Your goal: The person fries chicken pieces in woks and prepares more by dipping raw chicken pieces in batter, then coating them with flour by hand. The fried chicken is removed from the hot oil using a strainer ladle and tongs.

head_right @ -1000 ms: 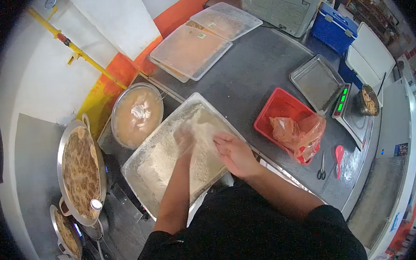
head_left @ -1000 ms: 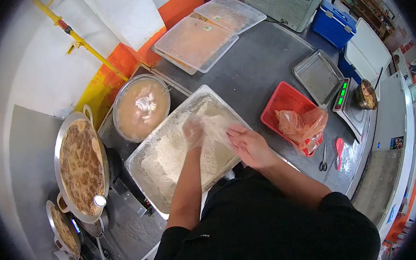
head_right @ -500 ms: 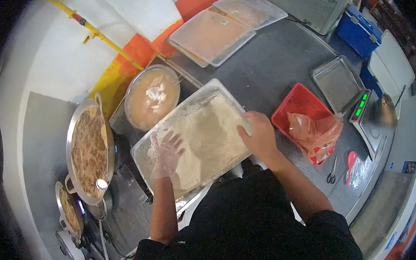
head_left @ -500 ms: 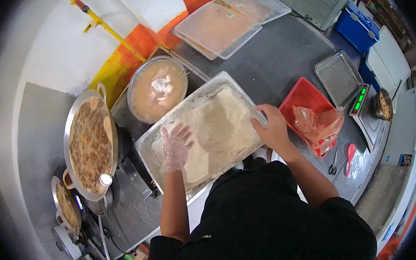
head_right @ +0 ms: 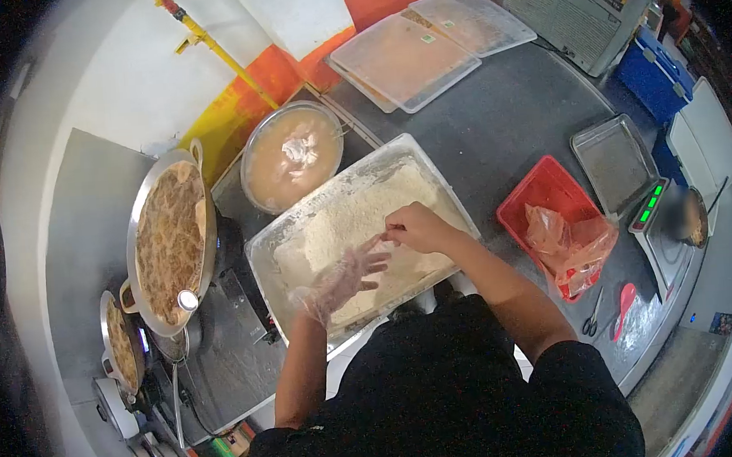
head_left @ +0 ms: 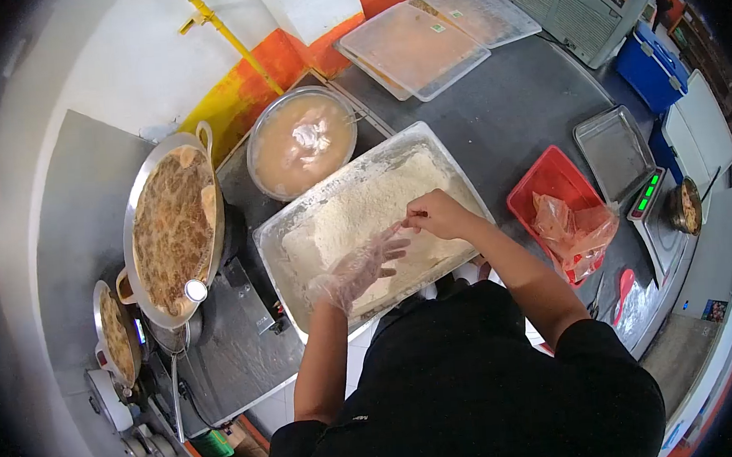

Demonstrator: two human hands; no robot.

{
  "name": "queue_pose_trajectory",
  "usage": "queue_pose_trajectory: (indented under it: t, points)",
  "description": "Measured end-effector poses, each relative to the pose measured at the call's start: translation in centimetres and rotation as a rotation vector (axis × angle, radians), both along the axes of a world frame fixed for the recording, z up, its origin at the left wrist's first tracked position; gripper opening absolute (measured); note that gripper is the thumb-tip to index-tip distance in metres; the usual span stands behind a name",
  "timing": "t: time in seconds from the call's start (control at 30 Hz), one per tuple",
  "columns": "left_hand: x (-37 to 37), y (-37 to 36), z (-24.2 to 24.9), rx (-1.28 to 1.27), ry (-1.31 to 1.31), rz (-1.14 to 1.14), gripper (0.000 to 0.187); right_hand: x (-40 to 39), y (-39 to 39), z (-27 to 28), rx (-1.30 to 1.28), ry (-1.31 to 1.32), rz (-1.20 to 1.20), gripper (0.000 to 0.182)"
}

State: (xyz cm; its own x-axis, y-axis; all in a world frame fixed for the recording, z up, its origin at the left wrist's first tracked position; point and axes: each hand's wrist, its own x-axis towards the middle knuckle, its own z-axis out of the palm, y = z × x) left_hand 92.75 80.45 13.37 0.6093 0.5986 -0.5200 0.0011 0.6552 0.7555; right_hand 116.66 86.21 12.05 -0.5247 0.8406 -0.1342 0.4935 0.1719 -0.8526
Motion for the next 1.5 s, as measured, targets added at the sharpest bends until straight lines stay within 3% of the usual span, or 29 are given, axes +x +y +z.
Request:
queue_pose_trajectory:
  t: [0.03,0.1,0.17,0.23,0.33,0.4,0.5,0.57,0.63,0.73,0.93,1.03,1.13,1.23,1.33,1.43,1.5]
  points:
    - [0.2,-0.1,0.1,-0.009,0.011,0.031,0.076,-0.1,0.4,0.0,0.03,-0.105,0.002,0.012]
    - [0.4,-0.5,0.2,-0.035,0.036,0.091,0.07,-2.5,-0.4,1.3,0.553,0.015,-0.129,0.009]
    - [0.0,-0.6,-1.5,-0.098,0.039,0.154,0.066,-4.3,-0.8,2.8,0.748,-0.017,0.001,0.008]
    - [-0.4,-0.4,-2.5,-0.149,0.017,0.172,0.063,-4.5,-0.1,3.9,0.606,-0.202,0.389,0.011]
    - [-0.9,-0.1,-3.2,-0.152,-0.017,0.17,0.063,-4.4,2.2,1.0,0.816,-0.237,0.309,0.01]
    - [-1.6,-0.2,-4.6,-0.086,0.008,0.202,0.067,-4.9,2.1,-0.4,0.758,-0.157,0.127,0.015]
    - [-1.3,0.0,-2.2,-0.235,-0.239,0.436,0.075,-5.3,0.1,-1.3,0.608,-0.035,-0.157,0.023]
    - [-1.4,-0.1,-1.5,-0.208,-0.297,0.532,0.08,-5.0,-0.2,-1.7,0.398,0.007,-0.131,0.028]
    - [-1.8,-0.3,-1.4,-0.205,-0.331,0.547,0.084,-4.2,0.0,-2.3,0.092,0.013,0.107,0.031]
    - [-2.3,-0.5,-1.4,-0.198,-0.34,0.48,0.088,-4.1,0.0,-3.1,-0.023,0.161,0.167,0.029]
    - [-2.2,-1.3,0.1,-0.246,-0.455,0.522,0.096,-2.8,1.4,-4.2,0.236,0.091,0.092,0.027]
    - [-2.0,-1.8,0.3,-0.261,-0.623,0.571,0.097,-4.0,0.6,-4.8,0.066,0.241,-0.158,0.029]
    - [-2.0,-1.8,0.7,-0.22,-0.709,0.581,0.096,-4.9,-0.7,-3.2,-0.295,0.202,-0.071,0.024]
    - [-2.2,-2.1,1.1,-0.224,-0.716,0.585,0.095,-4.5,-0.5,-4.0,-0.272,0.263,0.188,0.026]
    - [-2.2,-2.4,1.4,-0.237,-0.713,0.584,0.095,-3.6,0.3,-5.2,-0.139,0.237,0.201,0.035]
    - [-2.1,-2.6,0.8,-0.215,-0.742,0.649,0.096,-3.4,0.5,-5.8,-0.048,0.19,0.0,0.035]
    - [-2.0,-2.4,0.6,-0.177,-0.793,0.686,0.095,-4.5,-0.8,-5.3,-0.317,0.311,-0.136,0.035]
